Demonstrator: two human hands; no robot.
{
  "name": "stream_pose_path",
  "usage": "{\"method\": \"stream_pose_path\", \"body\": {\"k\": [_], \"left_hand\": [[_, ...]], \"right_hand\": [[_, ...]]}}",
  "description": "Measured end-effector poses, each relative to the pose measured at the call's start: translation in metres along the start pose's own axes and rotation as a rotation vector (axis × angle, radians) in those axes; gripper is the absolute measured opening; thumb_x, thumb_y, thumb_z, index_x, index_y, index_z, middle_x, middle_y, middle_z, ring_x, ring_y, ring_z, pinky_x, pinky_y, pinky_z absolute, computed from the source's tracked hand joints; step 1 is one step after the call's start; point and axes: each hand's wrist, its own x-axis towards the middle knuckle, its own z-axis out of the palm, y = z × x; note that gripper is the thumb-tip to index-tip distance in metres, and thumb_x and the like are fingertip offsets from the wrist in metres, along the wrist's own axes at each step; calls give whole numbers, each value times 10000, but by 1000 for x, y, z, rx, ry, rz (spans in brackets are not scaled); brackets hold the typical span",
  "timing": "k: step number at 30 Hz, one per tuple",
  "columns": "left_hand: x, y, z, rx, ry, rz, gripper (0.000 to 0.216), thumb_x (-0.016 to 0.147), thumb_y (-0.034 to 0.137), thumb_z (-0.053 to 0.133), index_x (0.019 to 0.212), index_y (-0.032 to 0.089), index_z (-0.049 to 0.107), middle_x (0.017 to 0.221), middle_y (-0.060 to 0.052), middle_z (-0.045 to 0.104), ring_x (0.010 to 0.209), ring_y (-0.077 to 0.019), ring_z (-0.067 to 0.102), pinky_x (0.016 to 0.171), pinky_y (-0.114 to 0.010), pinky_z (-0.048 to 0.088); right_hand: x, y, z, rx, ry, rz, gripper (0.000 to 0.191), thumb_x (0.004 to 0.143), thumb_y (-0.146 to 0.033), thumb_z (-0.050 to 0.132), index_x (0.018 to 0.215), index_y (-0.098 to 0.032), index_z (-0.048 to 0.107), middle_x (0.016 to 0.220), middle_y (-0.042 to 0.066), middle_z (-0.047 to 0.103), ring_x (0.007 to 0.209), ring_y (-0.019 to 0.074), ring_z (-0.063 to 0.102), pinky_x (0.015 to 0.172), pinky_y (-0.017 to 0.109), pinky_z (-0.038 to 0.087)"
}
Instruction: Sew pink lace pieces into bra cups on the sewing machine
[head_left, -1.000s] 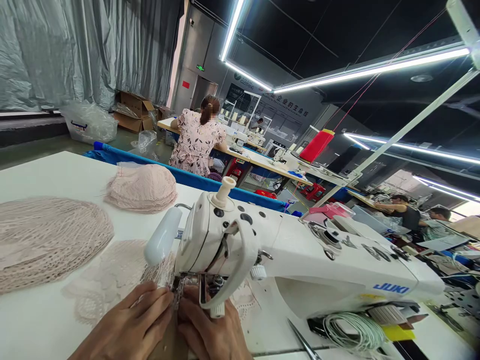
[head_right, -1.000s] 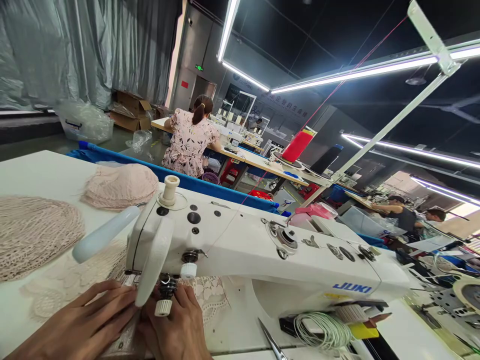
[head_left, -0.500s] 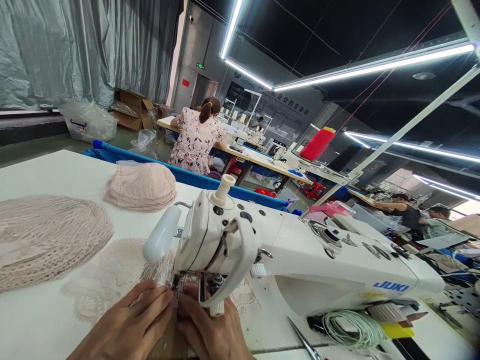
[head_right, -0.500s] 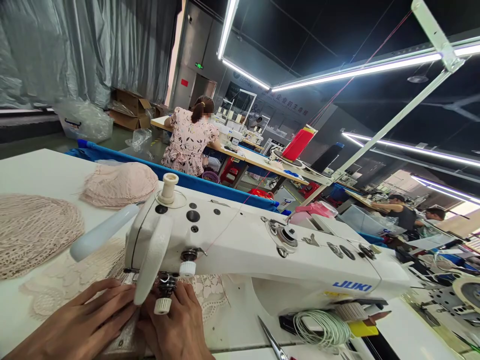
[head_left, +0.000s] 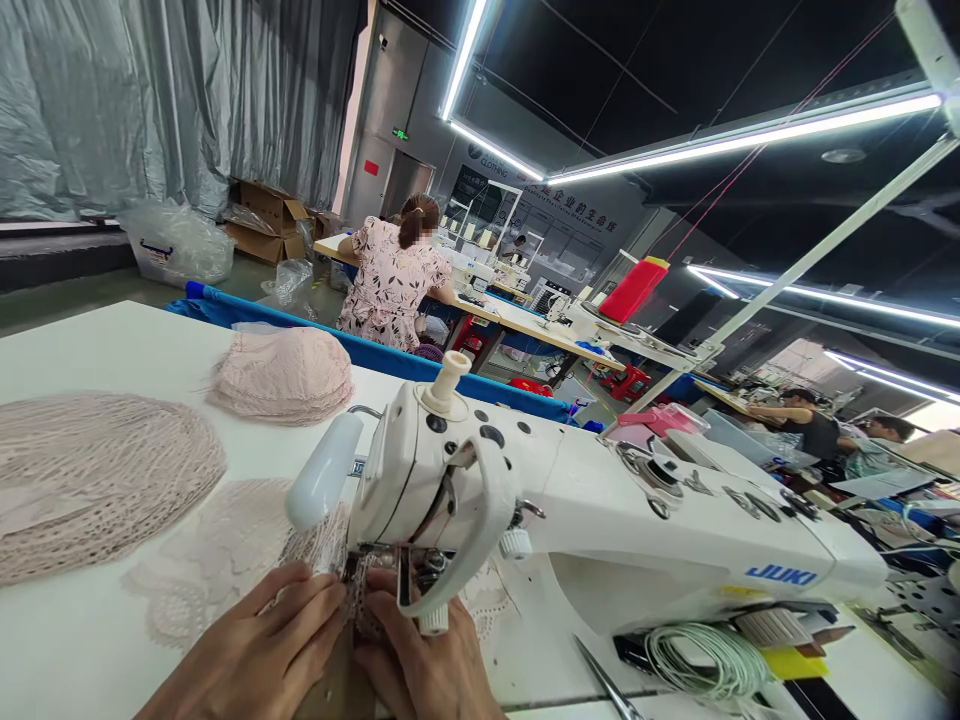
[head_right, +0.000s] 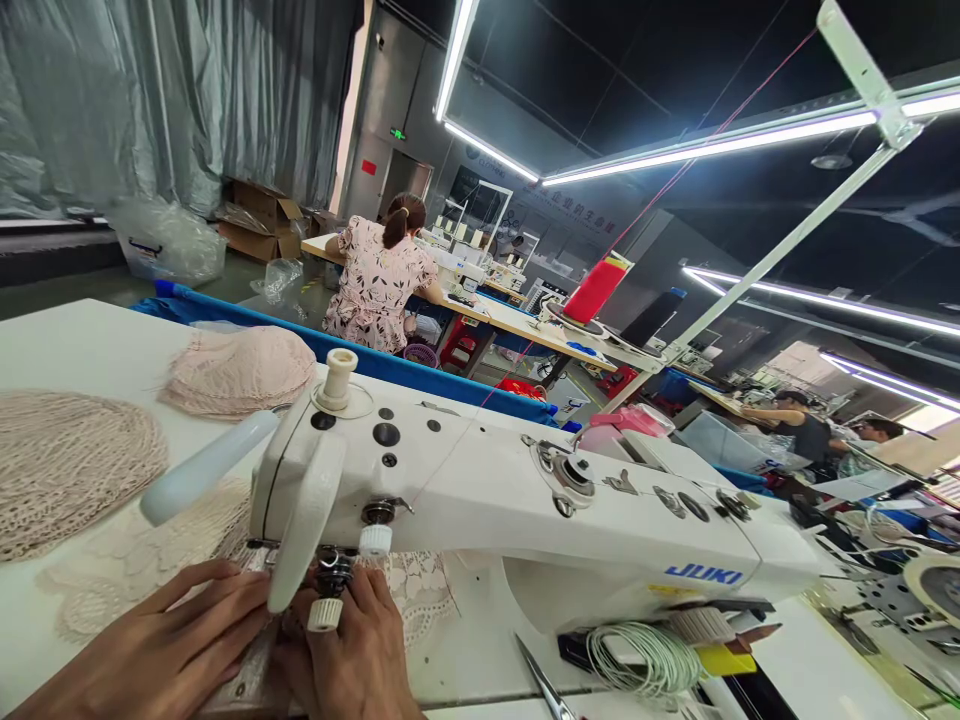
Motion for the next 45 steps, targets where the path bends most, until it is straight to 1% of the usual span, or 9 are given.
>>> {"method": "stream_pose_path", "body": {"k": [3, 7, 14, 19, 25, 30, 36, 41, 45], "left_hand": [[2, -1, -1, -21, 4, 9, 392, 1033, 138, 303, 1008, 247, 678, 996, 15, 680, 1019, -138, 566, 1142, -312, 179], [4, -1, -5, -32, -2, 16, 437, 1028, 112, 277, 979, 243, 691, 981, 10, 679, 1010, -128, 562, 1162, -307, 132], [5, -1, -8, -13, 6, 15, 389, 995, 90, 337, 1123, 262, 661, 1017, 20, 680, 1016, -136, 577, 1130, -293, 229], [5, -1, -11, -3, -10, 28, 382, 985, 111, 360, 1204, 259, 635, 1043, 1, 677, 1018, -164, 581, 1113, -316, 268], [9, 0, -17, -13, -22, 14, 344, 1014, 163, 348, 1075, 232, 680, 1020, -9, 684, 1029, -163, 569, 1130, -312, 225], [8, -1, -13, -39, 2, 5, 362, 1014, 140, 343, 991, 241, 690, 1006, 11, 681, 1001, -139, 570, 1161, -297, 161], [8, -1, -14, -4, -38, 19, 309, 990, 145, 392, 1046, 236, 682, 1041, -1, 669, 1046, -160, 560, 1154, -313, 213], [8, -3, -12, -40, -18, 19, 367, 1030, 130, 334, 957, 232, 678, 991, 15, 674, 1013, -123, 573, 1199, -304, 92], [2, -3, -6, -18, -71, 14, 277, 1014, 162, 403, 970, 250, 662, 1008, 23, 655, 1042, -140, 567, 1163, -319, 201]], "right_hand": [[-1, 0, 0, 12, -39, 6, 300, 1046, -385, 329, 1114, -196, 553, 1063, 67, 697, 881, 243, 684, 694, 352, 576], [-2, 0, 1, 6, -24, 10, 278, 1038, -370, 359, 1119, -196, 560, 1055, 62, 700, 858, 240, 681, 687, 348, 570], [-4, 1, 2, 25, -68, 19, 242, 1010, -328, 419, 1153, -200, 567, 1089, 69, 691, 910, 248, 676, 725, 359, 576], [-5, 1, 3, 13, -67, 24, 221, 969, -304, 503, 1136, -186, 585, 1028, 73, 698, 886, 240, 679, 737, 346, 584], [-5, 2, 2, 14, -86, 28, 229, 955, -281, 509, 1148, -184, 588, 1050, 78, 692, 904, 247, 676, 746, 357, 587], [-5, 2, 1, 32, -105, 41, 250, 982, -306, 476, 1168, -181, 587, 1079, 90, 686, 933, 261, 668, 756, 370, 586], [-3, -1, -1, 55, -68, 50, 277, 1017, -351, 407, 1171, -201, 583, 1086, 76, 690, 935, 263, 666, 756, 382, 588], [-3, 1, 1, 38, -49, 19, 285, 1009, -390, 445, 1152, -186, 584, 1047, 75, 699, 891, 252, 681, 715, 356, 592], [-2, 1, 1, 30, -46, 23, 302, 1000, -431, 467, 1155, -198, 581, 1046, 66, 703, 892, 248, 683, 727, 355, 590]]}}
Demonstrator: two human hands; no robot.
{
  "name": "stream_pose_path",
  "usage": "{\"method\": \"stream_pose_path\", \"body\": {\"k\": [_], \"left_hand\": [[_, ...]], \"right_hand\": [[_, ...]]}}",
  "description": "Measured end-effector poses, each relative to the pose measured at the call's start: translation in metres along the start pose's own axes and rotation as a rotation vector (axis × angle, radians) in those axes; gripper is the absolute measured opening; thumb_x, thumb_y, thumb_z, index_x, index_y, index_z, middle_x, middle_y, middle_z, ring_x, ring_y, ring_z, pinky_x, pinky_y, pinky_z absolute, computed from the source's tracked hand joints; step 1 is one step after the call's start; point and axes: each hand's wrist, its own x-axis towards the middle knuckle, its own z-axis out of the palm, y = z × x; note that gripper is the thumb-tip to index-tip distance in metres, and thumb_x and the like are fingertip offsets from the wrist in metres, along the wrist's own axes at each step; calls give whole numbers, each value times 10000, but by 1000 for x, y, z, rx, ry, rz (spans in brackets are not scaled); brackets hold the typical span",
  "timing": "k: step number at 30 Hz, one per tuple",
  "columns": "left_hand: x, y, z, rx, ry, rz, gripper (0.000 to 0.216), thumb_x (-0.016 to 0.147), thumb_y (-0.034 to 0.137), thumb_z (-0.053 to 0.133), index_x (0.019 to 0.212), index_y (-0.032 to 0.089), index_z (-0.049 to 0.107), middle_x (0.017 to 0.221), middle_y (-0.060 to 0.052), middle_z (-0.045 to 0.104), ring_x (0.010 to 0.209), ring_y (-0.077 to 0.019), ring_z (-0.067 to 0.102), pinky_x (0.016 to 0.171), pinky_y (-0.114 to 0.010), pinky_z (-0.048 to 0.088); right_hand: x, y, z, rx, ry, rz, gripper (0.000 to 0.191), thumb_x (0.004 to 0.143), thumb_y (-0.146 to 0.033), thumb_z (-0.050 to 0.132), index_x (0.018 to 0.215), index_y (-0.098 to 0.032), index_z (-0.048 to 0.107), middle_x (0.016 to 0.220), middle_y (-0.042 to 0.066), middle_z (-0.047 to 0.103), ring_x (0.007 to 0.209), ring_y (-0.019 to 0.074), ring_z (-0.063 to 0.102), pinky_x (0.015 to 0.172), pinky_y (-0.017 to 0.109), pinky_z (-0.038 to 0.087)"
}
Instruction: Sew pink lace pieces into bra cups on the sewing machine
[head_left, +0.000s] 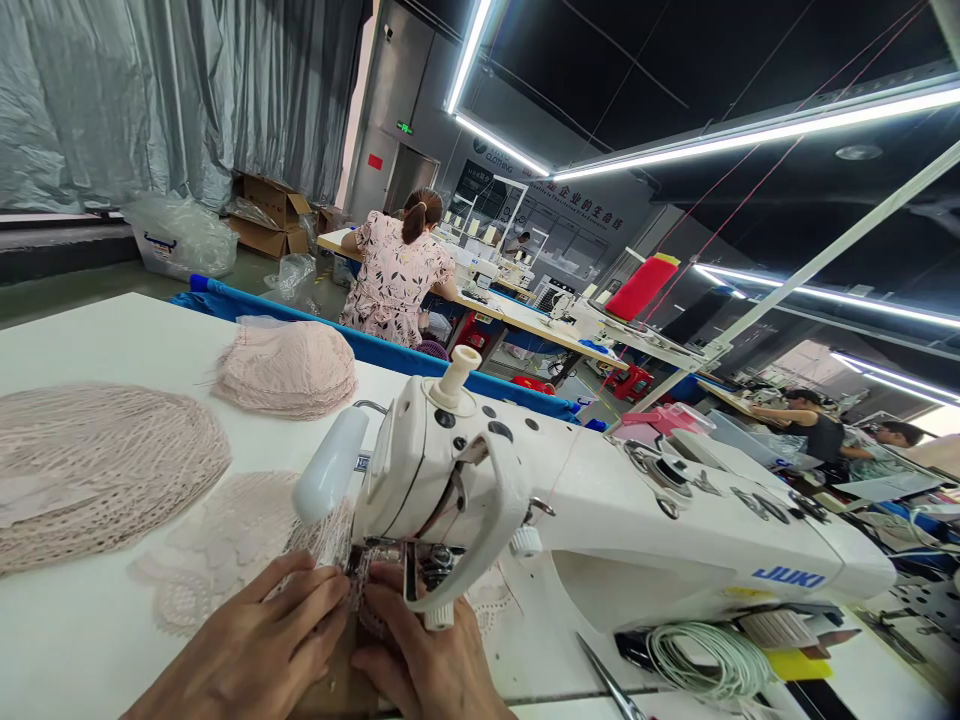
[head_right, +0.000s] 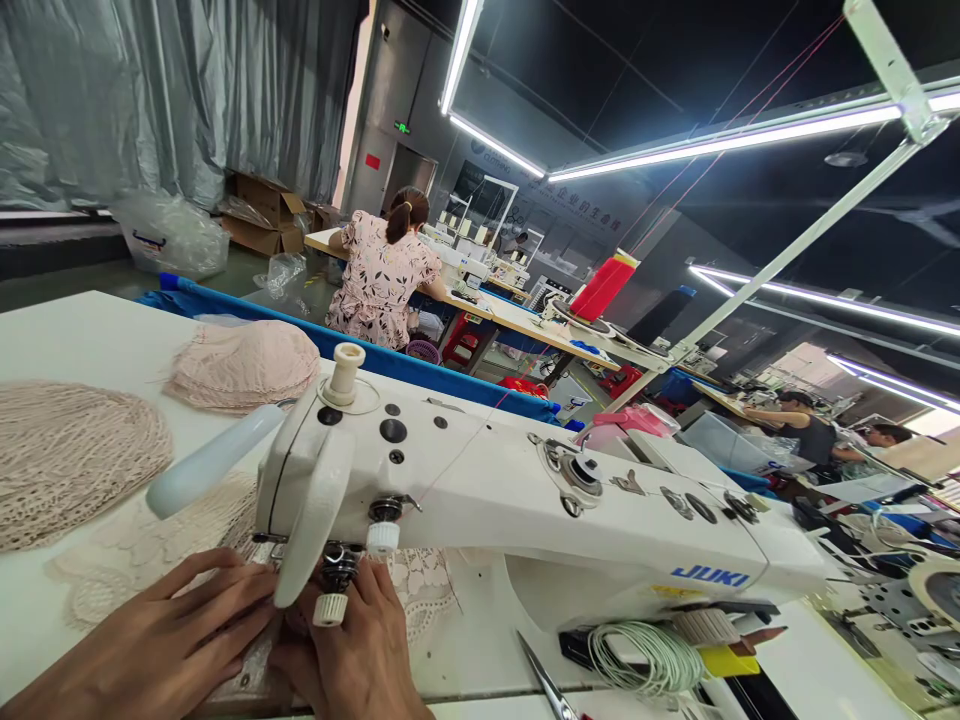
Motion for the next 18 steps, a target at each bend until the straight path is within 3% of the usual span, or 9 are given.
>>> {"method": "stream_pose_path", "body": {"k": [8, 13, 18], "left_hand": [[7, 0, -9, -55, 31, -4, 315, 1024, 144, 361, 942, 235, 652, 951, 25, 684, 976, -128, 576, 1153, -319, 134], [5, 2, -9, -15, -15, -6, 280, 979, 120, 404, 982, 237, 658, 1014, 8, 681, 1035, -153, 562, 1137, -350, 167], [0, 2, 0, 20, -23, -4, 197, 996, 203, 463, 982, 232, 657, 1007, -4, 666, 1047, -174, 558, 1122, -346, 220]], "right_hand": [[1, -1, -3, -28, -1, 12, 279, 965, -408, 533, 1134, -198, 603, 1051, 64, 708, 904, 252, 686, 732, 355, 593], [2, -4, -5, -27, 7, 9, 293, 973, -440, 502, 1126, -211, 601, 1064, 60, 709, 899, 261, 686, 718, 354, 590], [5, -4, -4, -22, 13, 5, 332, 1001, -463, 433, 1123, -202, 598, 1070, 66, 705, 900, 263, 683, 715, 367, 589]]}}
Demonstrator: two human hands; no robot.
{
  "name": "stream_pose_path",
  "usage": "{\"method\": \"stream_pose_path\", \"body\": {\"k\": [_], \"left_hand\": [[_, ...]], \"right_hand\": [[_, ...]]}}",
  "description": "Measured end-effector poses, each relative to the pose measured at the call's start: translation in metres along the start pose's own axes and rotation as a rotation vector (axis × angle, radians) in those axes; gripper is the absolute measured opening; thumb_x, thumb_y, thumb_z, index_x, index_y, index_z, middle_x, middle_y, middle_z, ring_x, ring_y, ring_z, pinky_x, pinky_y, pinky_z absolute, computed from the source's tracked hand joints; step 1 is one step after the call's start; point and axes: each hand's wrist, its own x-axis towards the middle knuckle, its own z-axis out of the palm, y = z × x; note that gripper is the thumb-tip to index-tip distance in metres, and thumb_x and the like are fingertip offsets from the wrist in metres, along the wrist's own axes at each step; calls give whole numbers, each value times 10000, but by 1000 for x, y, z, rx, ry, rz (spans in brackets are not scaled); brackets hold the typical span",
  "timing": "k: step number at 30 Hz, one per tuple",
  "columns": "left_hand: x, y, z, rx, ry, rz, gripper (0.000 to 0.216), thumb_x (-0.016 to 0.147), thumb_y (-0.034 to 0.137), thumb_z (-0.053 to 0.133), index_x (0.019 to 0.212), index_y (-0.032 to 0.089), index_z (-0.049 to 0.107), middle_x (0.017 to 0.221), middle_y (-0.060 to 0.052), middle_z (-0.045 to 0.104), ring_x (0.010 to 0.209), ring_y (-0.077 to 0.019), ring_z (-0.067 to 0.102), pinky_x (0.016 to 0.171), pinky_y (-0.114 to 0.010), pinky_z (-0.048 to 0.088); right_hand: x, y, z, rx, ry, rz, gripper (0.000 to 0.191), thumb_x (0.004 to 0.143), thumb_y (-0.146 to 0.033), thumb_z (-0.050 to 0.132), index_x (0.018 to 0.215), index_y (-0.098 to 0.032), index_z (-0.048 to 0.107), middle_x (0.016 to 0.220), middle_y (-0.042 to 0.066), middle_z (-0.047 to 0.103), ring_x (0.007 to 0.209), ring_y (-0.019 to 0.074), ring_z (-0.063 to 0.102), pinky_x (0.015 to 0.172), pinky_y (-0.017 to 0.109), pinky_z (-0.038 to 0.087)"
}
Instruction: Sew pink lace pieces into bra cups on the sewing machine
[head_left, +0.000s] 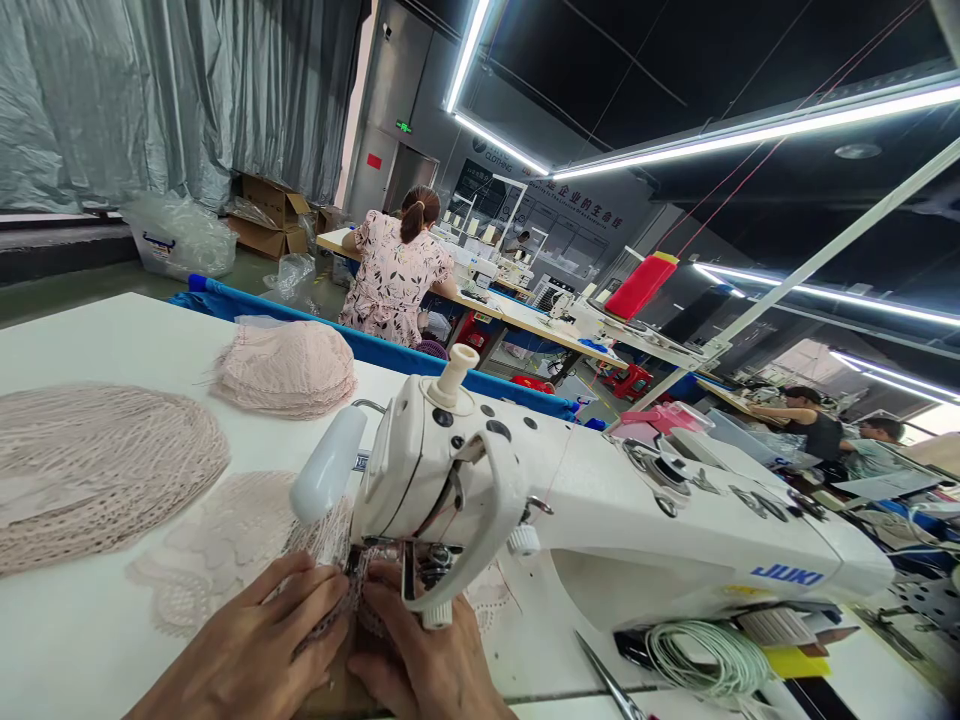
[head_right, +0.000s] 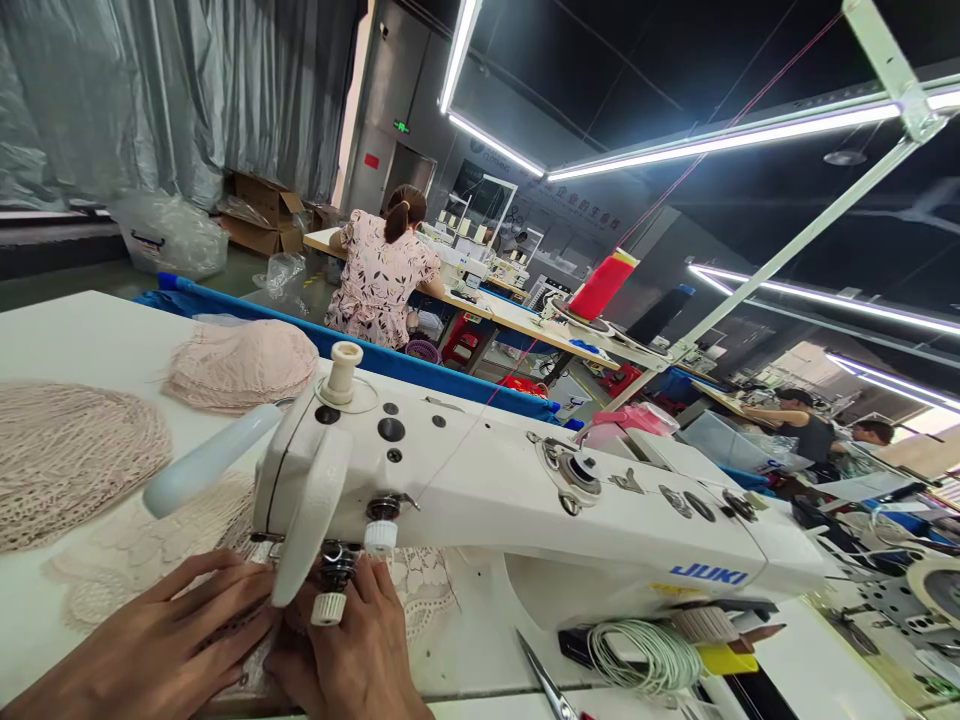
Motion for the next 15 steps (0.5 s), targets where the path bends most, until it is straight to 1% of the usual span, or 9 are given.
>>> {"method": "stream_pose_path", "body": {"k": [3, 6, 8, 11, 13, 15], "left_hand": [[-1, -2, 2, 21, -7, 1, 211, 1026, 267, 449, 998, 242, 657, 998, 9, 662, 1039, -163, 558, 1115, -323, 232], [-3, -4, 4, 28, -11, 9, 232, 1038, 347, 449, 1026, 250, 660, 1016, 21, 661, 1052, -150, 549, 1127, -312, 210], [-4, -5, 5, 30, -15, 16, 244, 1032, 398, 466, 1025, 254, 664, 1033, 31, 663, 1060, -142, 542, 1131, -305, 193], [-5, -6, 6, 41, -27, 15, 239, 1010, 437, 517, 987, 258, 674, 1027, 40, 666, 1054, -137, 534, 1130, -303, 184], [-4, -6, 7, 29, -8, 13, 231, 1008, 424, 527, 957, 254, 675, 1009, 40, 664, 1041, -135, 536, 1137, -307, 170], [-3, -6, 6, -4, 13, 0, 219, 1009, 402, 523, 953, 249, 669, 1006, 36, 657, 1031, -134, 542, 1147, -307, 156]], "right_hand": [[2, 0, 1, -1, 34, -14, 358, 1018, -474, 380, 1102, -202, 596, 1040, 67, 710, 862, 254, 687, 692, 362, 588], [1, 0, 1, 3, 45, -15, 363, 1024, -475, 361, 1091, -203, 591, 1036, 60, 712, 852, 249, 689, 678, 356, 590], [-1, 1, 1, -8, 22, -5, 343, 1012, -468, 399, 1109, -203, 594, 1036, 63, 709, 862, 253, 688, 692, 358, 592], [-5, 2, 1, -48, -58, -3, 311, 979, -442, 478, 1153, -220, 610, 1032, 85, 698, 923, 268, 677, 748, 367, 590], [-7, 3, 1, -54, -89, -23, 265, 965, -424, 510, 1135, -262, 632, 1029, 76, 691, 943, 267, 668, 762, 366, 582], [-7, 4, 2, -32, -79, -43, 206, 962, -405, 522, 1069, -291, 655, 1028, 55, 687, 932, 255, 662, 758, 358, 573]]}}
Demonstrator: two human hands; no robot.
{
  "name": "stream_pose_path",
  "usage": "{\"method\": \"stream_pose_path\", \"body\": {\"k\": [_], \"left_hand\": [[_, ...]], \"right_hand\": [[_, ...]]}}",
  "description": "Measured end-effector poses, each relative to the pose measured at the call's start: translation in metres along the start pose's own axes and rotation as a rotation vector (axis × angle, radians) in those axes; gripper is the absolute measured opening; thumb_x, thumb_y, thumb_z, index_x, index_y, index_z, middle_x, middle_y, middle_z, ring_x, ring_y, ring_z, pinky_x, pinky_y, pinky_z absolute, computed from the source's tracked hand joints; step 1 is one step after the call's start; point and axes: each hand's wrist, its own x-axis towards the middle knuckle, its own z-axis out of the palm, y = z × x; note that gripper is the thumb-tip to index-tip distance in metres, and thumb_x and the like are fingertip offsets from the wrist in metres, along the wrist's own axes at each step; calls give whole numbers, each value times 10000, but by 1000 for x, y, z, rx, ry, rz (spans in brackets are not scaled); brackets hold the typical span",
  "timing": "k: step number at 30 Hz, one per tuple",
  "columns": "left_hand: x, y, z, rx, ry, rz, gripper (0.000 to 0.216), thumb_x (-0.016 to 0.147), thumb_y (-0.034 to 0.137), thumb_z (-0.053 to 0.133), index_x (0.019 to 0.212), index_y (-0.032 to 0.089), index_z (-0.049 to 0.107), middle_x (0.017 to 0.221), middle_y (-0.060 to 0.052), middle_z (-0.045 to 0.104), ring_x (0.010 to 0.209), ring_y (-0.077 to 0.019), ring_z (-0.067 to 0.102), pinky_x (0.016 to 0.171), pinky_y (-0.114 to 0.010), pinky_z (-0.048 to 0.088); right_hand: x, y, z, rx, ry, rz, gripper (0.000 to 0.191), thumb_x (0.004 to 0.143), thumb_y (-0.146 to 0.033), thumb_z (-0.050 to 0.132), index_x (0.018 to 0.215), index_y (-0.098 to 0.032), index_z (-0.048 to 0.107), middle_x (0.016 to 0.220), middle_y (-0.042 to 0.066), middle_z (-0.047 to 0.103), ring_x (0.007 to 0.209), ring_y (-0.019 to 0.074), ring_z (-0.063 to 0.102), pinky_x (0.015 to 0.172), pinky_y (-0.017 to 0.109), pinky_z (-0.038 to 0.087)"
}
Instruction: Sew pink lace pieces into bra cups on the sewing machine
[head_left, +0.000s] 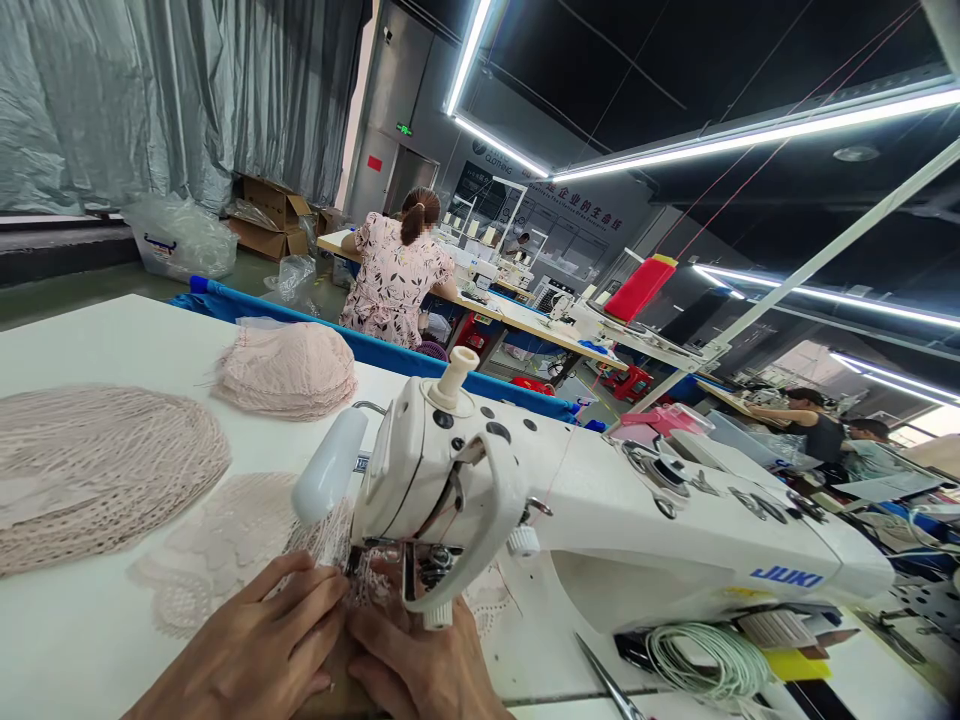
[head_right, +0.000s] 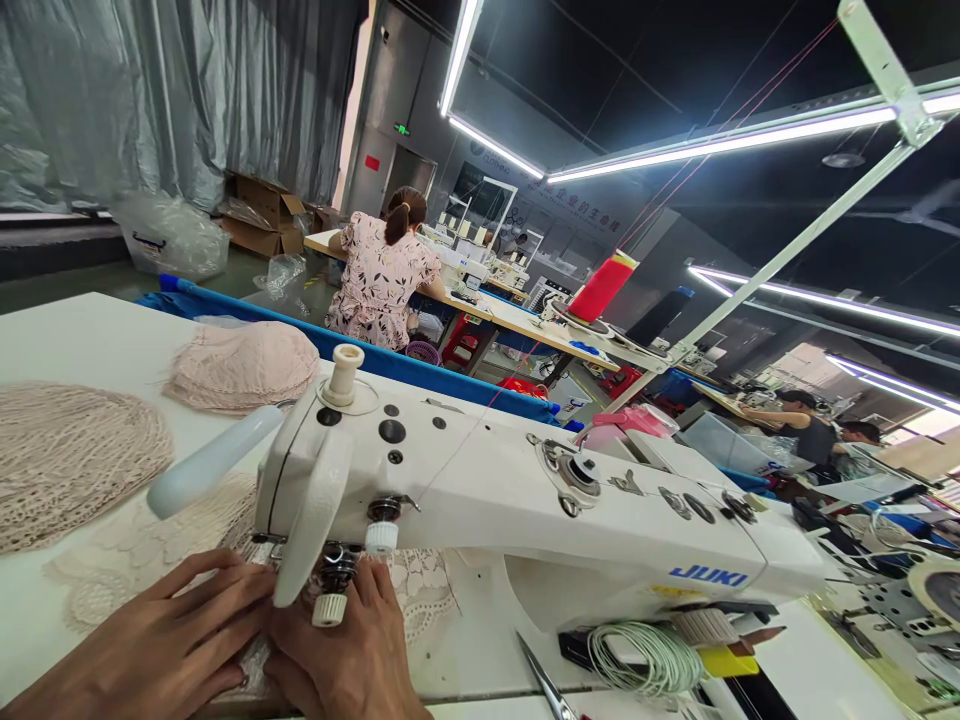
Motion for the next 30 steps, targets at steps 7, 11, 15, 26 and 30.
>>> {"method": "stream_pose_path", "body": {"k": [7, 11, 15, 26, 30], "left_hand": [[1, -1, -1, -42, 7, 4, 153, 985, 335, 546, 993, 235, 661, 1010, 13, 660, 999, -160, 571, 1109, -309, 251], [3, -1, -2, -92, 130, -7, 356, 1052, 195, 315, 955, 211, 658, 964, 5, 695, 963, -133, 600, 1152, -311, 150], [10, -2, -10, -194, 137, -26, 403, 995, 63, 288, 904, 206, 654, 901, 15, 698, 839, -113, 620, 1134, -277, 191], [16, -3, -14, -206, 192, 28, 462, 1044, 146, 257, 866, 190, 681, 866, -8, 670, 857, -127, 594, 1143, -264, 185], [14, -4, -11, -206, 223, 36, 441, 1058, 173, 269, 889, 184, 676, 915, -23, 679, 995, -141, 582, 1168, -291, 164]], "right_hand": [[1, 1, 3, 98, -17, -1, 100, 915, -347, 606, 959, -282, 668, 1047, 19, 671, 916, 224, 622, 747, 319, 520], [0, 3, 6, 101, -26, 1, 104, 867, -359, 670, 942, -286, 667, 1059, 4, 663, 905, 216, 613, 744, 307, 495], [-2, 3, 8, 58, -10, -3, 128, 871, -398, 671, 943, -292, 666, 1077, 7, 661, 913, 214, 617, 758, 310, 473], [3, 1, 8, 47, 138, -44, 414, 1043, -474, 302, 935, -284, 654, 868, 7, 667, 781, 190, 621, 679, 332, 381], [1, 3, 23, 44, 277, -37, 461, 1043, -474, 263, 900, -295, 663, 807, 7, 651, 739, 193, 606, 683, 345, 356]]}}
